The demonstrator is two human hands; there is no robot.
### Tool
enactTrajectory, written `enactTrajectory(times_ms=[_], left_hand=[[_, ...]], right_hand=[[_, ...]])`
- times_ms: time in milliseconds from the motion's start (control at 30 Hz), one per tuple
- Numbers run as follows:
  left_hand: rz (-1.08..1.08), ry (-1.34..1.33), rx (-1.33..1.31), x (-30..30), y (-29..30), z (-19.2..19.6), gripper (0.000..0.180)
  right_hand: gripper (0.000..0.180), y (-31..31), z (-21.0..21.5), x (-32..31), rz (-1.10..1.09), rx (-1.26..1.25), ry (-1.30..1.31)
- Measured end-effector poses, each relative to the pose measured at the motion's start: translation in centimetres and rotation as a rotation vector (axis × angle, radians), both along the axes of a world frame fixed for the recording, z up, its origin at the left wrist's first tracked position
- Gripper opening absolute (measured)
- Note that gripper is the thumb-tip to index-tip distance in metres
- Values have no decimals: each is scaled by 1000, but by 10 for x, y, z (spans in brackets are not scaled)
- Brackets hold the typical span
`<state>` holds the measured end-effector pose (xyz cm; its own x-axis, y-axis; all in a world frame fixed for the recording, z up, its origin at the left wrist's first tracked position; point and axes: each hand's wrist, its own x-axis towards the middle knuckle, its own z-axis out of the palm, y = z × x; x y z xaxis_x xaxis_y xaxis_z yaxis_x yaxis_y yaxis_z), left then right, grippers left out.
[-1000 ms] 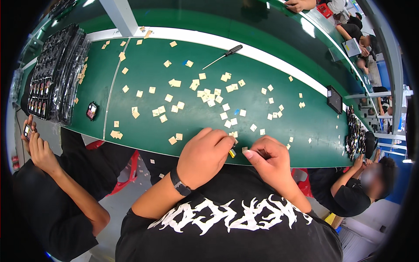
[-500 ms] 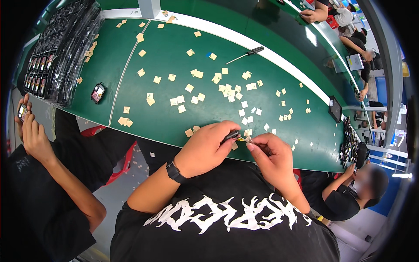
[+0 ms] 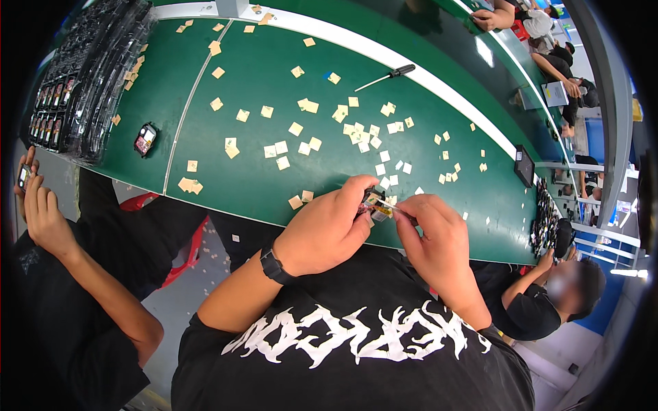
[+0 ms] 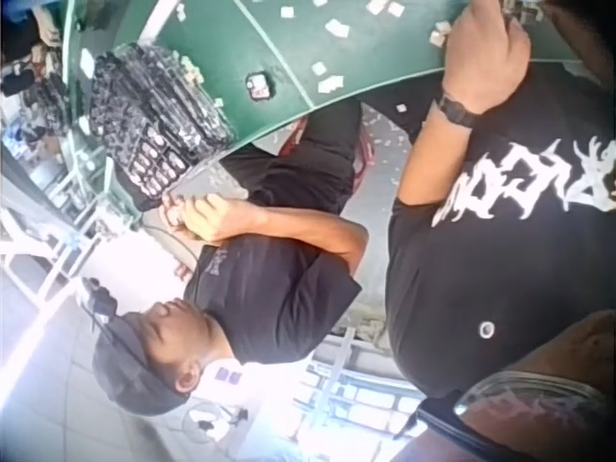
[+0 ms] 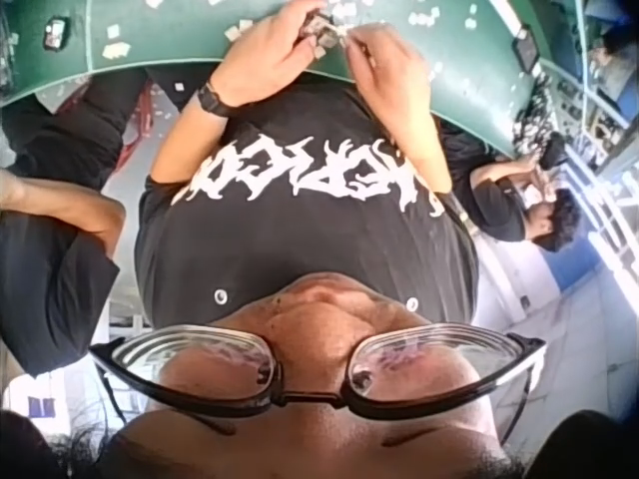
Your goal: The recorder is assembling small electronic components, specifically attaching stickers or insulation to battery-like parts using tweezers.
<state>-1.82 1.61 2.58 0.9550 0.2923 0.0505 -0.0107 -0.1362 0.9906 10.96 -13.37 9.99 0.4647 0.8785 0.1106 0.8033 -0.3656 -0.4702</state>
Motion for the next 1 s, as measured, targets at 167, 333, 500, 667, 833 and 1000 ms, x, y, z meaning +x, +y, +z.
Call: enactTrajectory(times_ms=[167,333,500,667,833,1000], left_hand=[[-33,14,60,2,0,-5,44],[-113,-10,-154,0,10,-6,43],[-141,22,-326,-5,14,-3,43],[-125,33,-410,-5,13,-3,41],[-50,36,-285,-3,10,-3,36],[14,4,-209,0,4,-3,33]], right_hand=[[11,1,-6,2,63,-10,-64],[11,1,-11,5,49,-4,62],[13,-5,-13,4,-127,1,486],[31,-11,-25,1,-207,211,950],[35,-6,-31,-1,2,156,456],[28,-1,-25,-1,-13,184,352]])
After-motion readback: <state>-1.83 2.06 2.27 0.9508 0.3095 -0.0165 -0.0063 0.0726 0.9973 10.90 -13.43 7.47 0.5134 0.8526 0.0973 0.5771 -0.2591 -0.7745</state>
